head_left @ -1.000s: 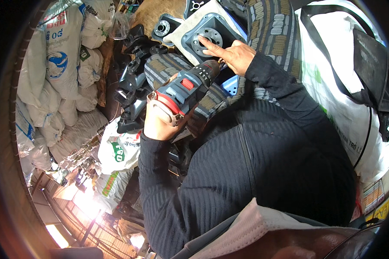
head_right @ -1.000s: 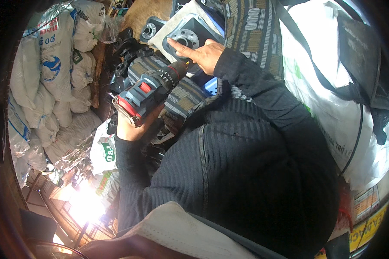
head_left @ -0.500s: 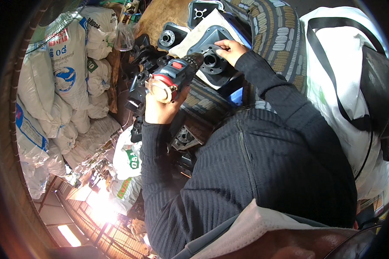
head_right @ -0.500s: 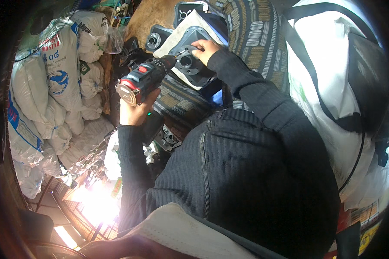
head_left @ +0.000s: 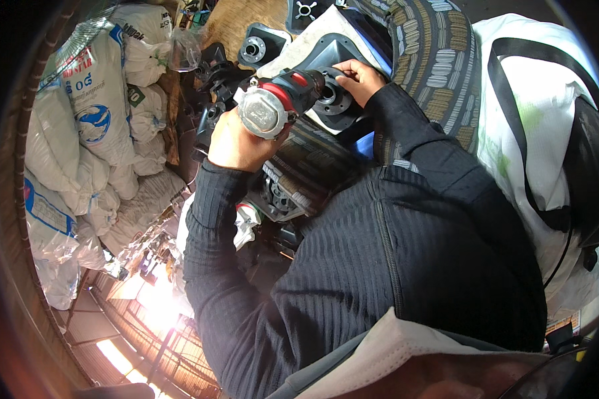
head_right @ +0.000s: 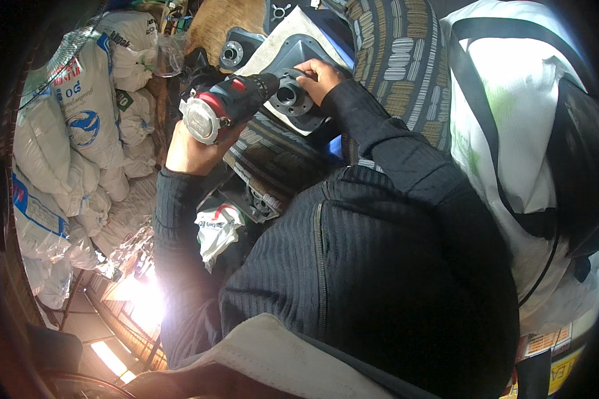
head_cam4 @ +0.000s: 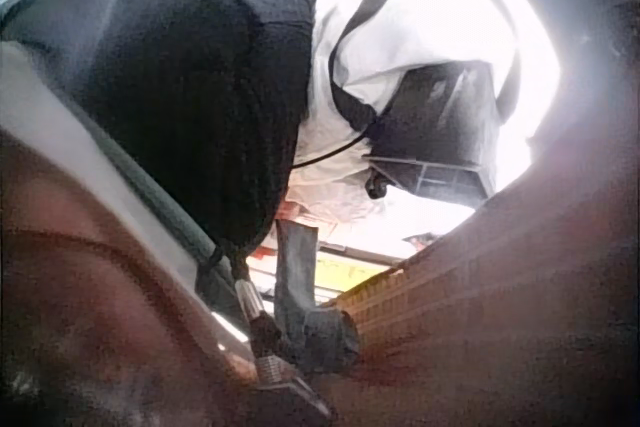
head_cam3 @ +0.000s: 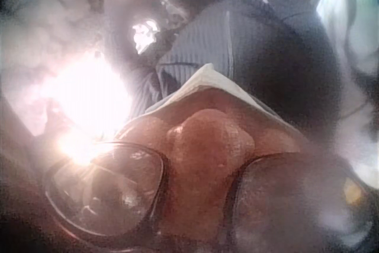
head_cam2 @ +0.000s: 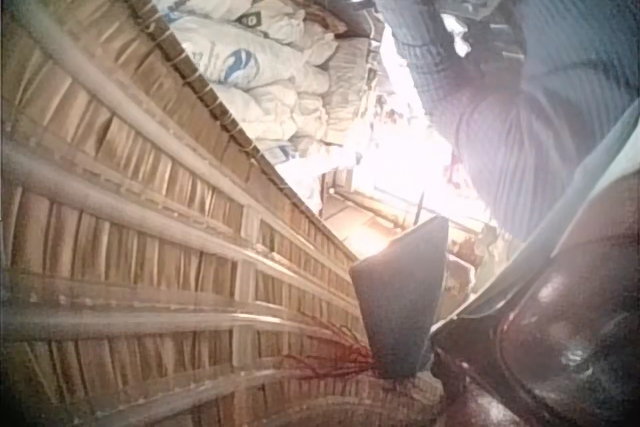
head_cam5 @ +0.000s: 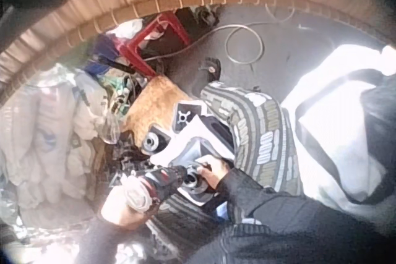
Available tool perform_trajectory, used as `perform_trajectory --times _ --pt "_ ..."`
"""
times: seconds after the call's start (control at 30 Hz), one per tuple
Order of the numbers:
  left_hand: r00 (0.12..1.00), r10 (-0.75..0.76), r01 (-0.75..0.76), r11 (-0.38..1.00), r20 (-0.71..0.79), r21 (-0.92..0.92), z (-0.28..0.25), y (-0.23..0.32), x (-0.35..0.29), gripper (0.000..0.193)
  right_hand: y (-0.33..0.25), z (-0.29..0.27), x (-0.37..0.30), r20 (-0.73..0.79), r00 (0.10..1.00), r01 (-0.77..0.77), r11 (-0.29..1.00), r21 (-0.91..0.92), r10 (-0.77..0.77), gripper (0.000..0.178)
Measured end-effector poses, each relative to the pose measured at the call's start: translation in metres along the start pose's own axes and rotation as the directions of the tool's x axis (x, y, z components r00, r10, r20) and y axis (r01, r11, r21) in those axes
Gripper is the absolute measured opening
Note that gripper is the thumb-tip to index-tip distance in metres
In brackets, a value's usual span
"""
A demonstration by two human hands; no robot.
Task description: The person uses a cordless drill to fasten screws into a white plastic housing component. They repeatedly insert screws and tighten them while holding the part steady with the other hand.
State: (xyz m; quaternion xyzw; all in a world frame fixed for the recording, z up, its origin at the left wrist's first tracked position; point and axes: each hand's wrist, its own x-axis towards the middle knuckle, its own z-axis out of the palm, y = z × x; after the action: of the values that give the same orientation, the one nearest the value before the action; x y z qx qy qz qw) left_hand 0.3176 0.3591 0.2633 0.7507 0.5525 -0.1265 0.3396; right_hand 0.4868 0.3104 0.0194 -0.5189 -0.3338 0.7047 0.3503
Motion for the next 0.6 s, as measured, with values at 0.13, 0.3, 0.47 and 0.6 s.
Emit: perform_trajectory --times 0.13,0.3,0.47,0.6 --pt "0.998 -0.048 0.049 0.999 0.043 -0.013 0.0 0.003 -0.002 0.035 -0.006 0.002 -0.004 0.005 0.999 -0.038 0.999 -0.007 0.038 0.021" --pt "0.996 0.058 -0.057 0.998 -0.065 0.016 0.009 0.003 0.005 0.029 -0.009 0.0 -0.007 -0.007 1.0 -0.027 0.999 -0.041 0.026 0.019" --pt "0.993 0.112 -0.109 0.992 -0.047 0.07 0.019 -0.005 0.005 0.03 -0.013 0.001 -0.009 -0.015 1.0 -0.018 0.999 -0.048 0.017 0.017" --pt "0.994 0.072 -0.074 0.997 -0.087 -0.015 0.026 -0.011 0.007 0.033 -0.017 -0.001 -0.009 0.002 0.999 -0.043 0.999 -0.017 0.043 0.016"
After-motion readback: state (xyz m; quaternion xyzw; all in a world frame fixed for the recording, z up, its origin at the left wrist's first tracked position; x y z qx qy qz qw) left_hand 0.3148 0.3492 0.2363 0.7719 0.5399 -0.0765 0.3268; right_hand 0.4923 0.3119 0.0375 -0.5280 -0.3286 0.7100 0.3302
